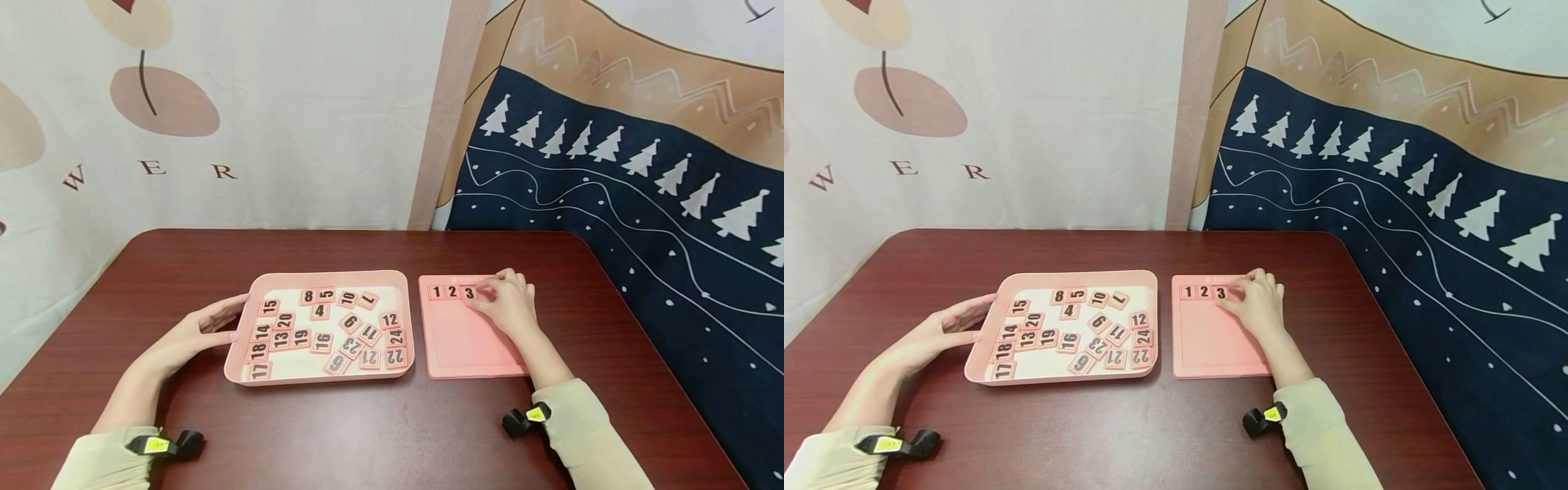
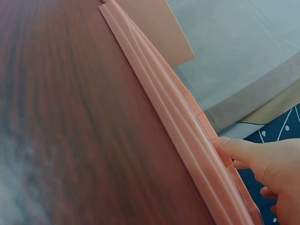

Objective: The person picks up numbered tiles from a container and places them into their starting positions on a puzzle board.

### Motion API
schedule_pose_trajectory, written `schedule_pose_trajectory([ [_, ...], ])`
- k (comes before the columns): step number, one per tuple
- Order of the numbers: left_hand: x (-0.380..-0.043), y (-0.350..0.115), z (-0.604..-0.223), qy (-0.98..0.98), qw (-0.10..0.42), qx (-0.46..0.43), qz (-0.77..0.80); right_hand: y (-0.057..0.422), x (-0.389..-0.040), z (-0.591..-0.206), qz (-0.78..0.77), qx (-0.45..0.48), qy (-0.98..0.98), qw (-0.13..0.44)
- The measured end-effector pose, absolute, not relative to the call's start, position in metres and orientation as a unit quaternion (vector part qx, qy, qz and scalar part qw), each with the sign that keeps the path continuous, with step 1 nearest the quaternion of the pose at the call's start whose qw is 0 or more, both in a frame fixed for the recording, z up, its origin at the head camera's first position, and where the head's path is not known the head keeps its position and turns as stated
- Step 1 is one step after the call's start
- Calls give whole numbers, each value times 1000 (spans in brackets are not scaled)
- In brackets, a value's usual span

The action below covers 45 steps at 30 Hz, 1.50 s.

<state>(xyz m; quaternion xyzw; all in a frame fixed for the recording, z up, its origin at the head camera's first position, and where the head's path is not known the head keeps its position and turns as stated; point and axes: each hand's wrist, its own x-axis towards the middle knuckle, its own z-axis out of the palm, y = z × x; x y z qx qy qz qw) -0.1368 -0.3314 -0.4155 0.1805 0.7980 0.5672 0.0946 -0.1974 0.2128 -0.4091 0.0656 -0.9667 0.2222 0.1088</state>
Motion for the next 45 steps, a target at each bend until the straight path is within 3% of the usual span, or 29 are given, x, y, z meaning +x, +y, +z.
schedule_pose_trajectory([
  [21,-134,-332,-415,804,92,179,560,211,-198,-414,244,67,-958,133],
  [27,-134,-331,-415,804,92,180,559,207,-195,-404,257,82,-947,173],
  [35,-136,-331,-411,808,92,180,553,164,-183,-379,332,131,-913,200],
  [45,-136,-330,-413,807,94,179,555,93,-167,-368,326,228,-901,174],
])
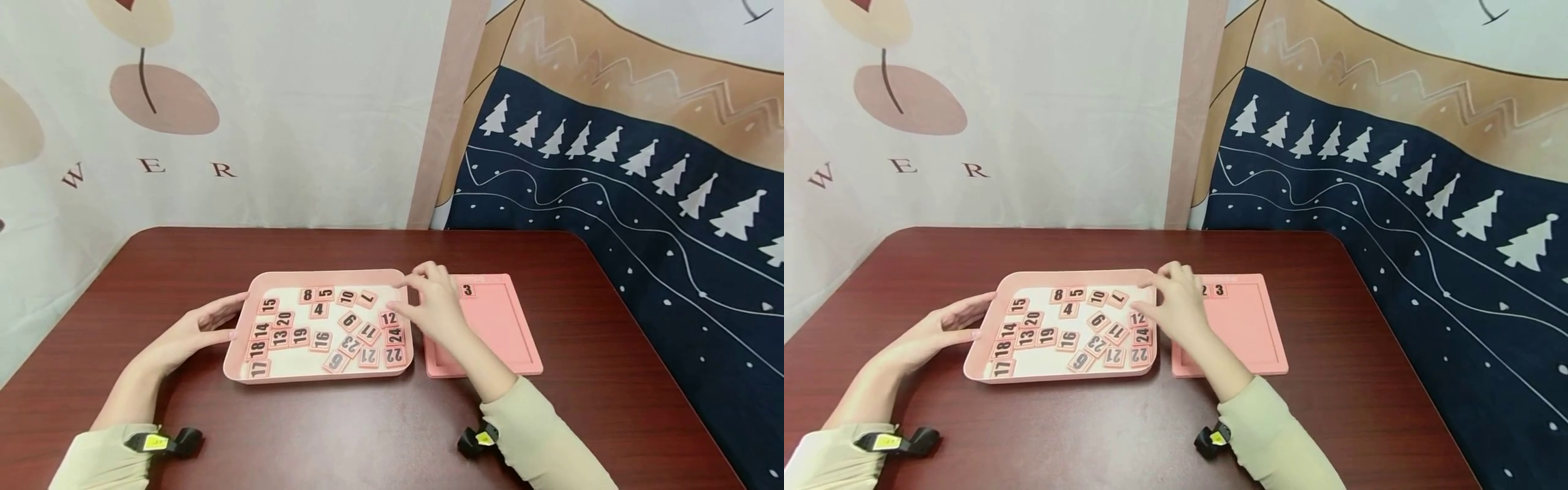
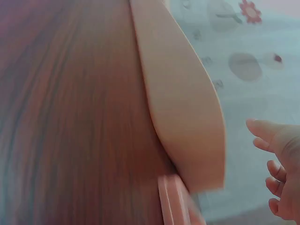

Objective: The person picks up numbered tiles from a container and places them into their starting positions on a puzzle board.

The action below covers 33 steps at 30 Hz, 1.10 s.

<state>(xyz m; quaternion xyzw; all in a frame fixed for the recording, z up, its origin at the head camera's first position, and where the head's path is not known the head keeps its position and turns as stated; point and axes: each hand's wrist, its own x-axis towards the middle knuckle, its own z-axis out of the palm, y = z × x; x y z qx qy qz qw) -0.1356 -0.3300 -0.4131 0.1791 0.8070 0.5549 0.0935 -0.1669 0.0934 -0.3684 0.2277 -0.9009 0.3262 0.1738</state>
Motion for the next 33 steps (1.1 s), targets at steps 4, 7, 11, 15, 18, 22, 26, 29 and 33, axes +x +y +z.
schedule_pose_trajectory([
  [4,-136,-331,-414,807,92,178,555,69,-167,-368,318,263,-899,148],
  [7,-136,-331,-414,808,92,179,553,54,-170,-368,306,278,-902,122],
  [11,-137,-331,-415,810,90,181,550,39,-177,-369,269,293,-914,82],
  [15,-137,-331,-415,810,89,182,550,26,-186,-369,247,306,-919,36],
  [18,-137,-331,-416,811,89,182,549,18,-192,-371,240,307,-921,5],
  [22,-137,-331,-416,809,89,184,551,10,-200,-375,224,305,-925,-10],
  [26,-137,-332,-415,808,90,187,552,2,-204,-381,212,307,-928,-17],
  [29,-137,-332,-415,807,90,189,553,-2,-205,-384,196,307,-931,-23],
  [33,-137,-332,-415,806,90,190,553,-7,-206,-388,179,300,-936,-26],
])
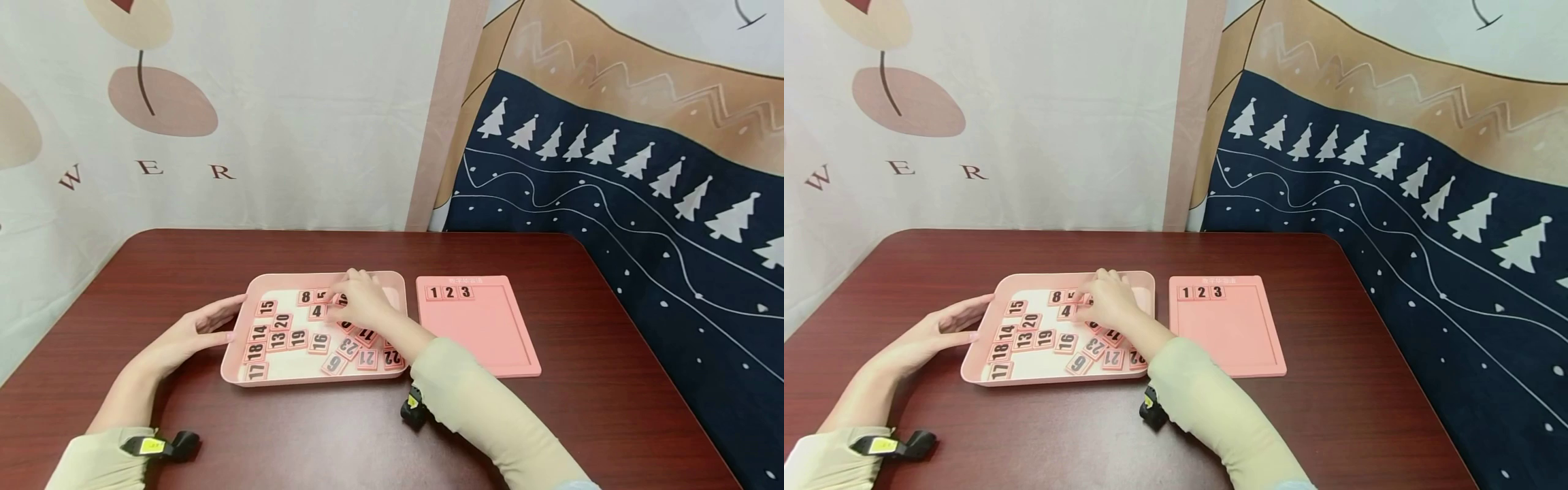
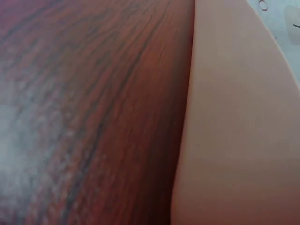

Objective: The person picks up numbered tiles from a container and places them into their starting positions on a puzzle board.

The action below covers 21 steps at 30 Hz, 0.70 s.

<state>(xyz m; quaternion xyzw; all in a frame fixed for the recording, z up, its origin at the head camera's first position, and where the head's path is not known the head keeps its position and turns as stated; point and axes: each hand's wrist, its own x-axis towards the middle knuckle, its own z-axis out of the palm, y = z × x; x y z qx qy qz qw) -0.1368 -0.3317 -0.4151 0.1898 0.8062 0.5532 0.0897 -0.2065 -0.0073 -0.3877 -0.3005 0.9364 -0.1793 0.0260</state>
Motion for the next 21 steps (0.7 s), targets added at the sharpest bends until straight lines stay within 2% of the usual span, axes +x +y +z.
schedule_pose_trajectory([
  [21,-137,-331,-416,810,90,183,551,-17,-203,-395,-154,-276,949,9],
])
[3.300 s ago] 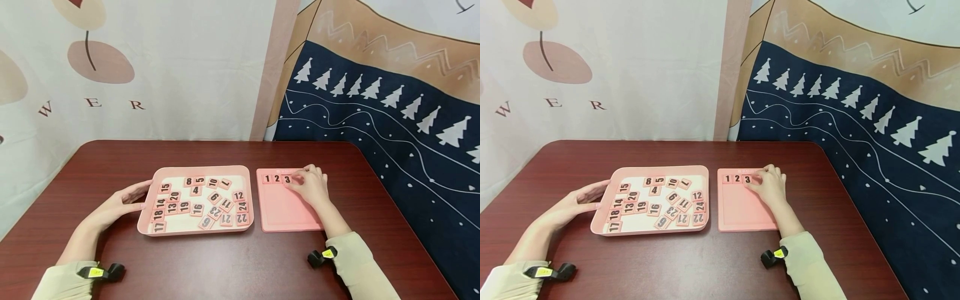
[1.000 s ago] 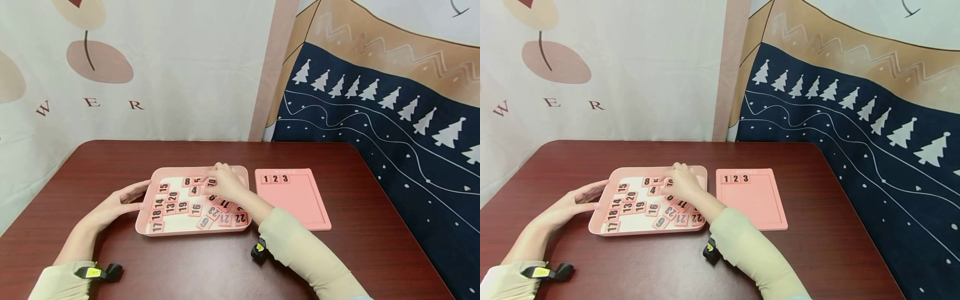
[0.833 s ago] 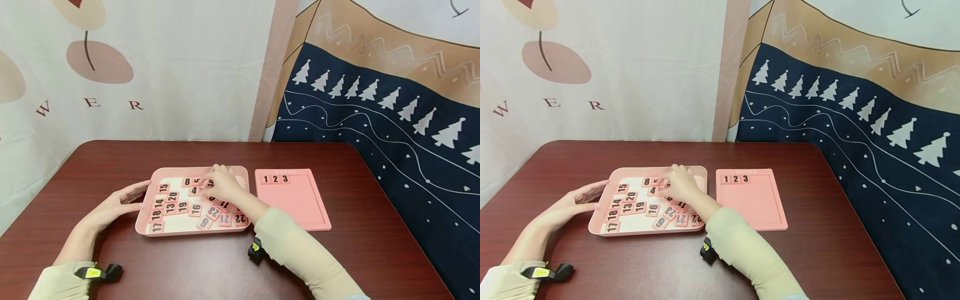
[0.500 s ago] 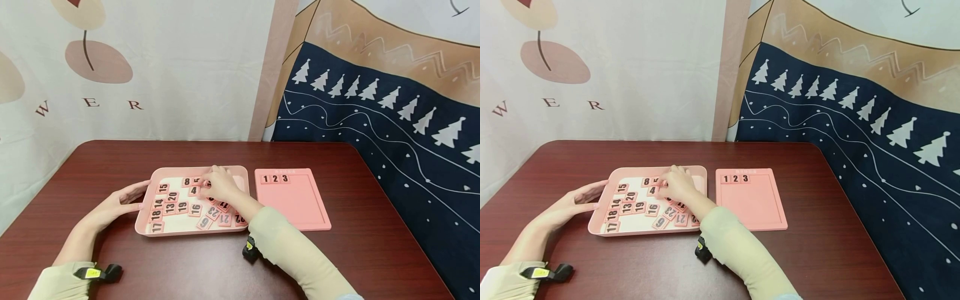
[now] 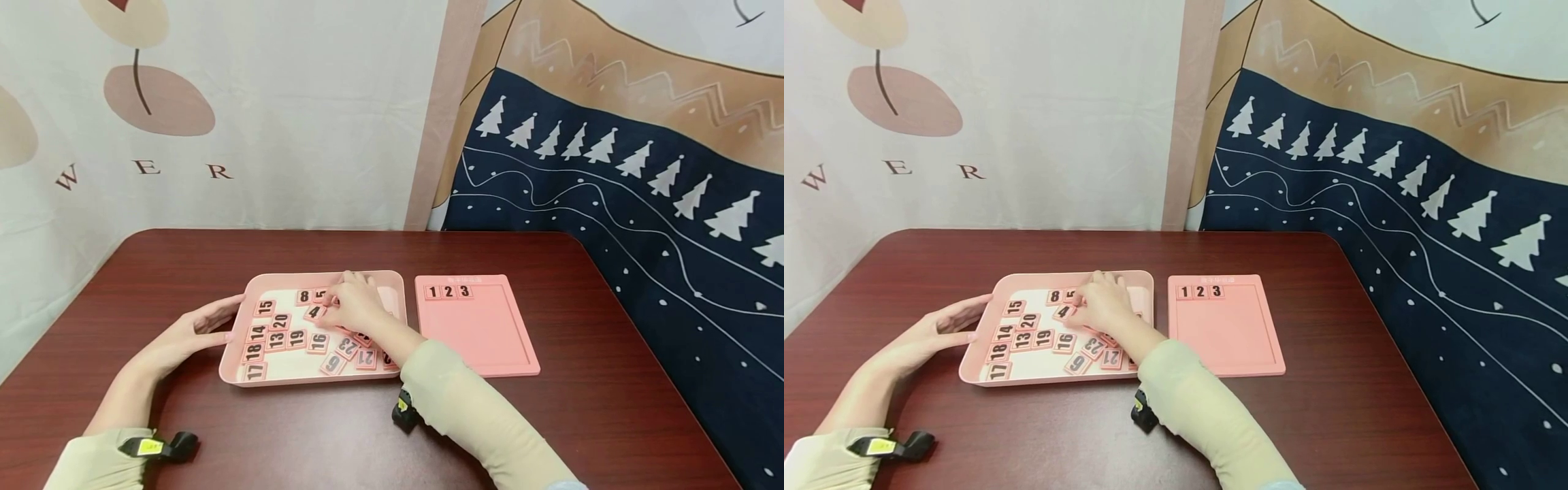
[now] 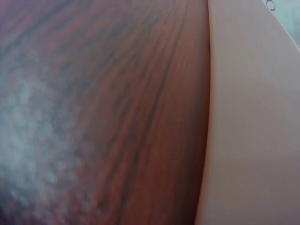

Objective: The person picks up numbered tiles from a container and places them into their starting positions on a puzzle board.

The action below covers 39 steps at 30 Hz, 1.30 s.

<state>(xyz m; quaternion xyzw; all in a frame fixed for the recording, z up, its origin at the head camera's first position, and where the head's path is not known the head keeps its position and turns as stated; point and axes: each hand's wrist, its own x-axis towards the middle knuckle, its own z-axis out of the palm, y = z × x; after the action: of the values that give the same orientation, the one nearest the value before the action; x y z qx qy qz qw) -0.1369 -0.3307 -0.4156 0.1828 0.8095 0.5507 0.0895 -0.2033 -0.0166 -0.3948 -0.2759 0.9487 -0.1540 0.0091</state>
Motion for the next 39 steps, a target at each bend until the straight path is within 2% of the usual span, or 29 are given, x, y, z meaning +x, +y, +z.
schedule_pose_trajectory([
  [16,-137,-330,-417,810,88,186,549,0,-201,-388,-176,-307,935,-22],
  [39,-137,-332,-417,811,88,181,550,105,-183,-358,-242,-351,896,-121],
])
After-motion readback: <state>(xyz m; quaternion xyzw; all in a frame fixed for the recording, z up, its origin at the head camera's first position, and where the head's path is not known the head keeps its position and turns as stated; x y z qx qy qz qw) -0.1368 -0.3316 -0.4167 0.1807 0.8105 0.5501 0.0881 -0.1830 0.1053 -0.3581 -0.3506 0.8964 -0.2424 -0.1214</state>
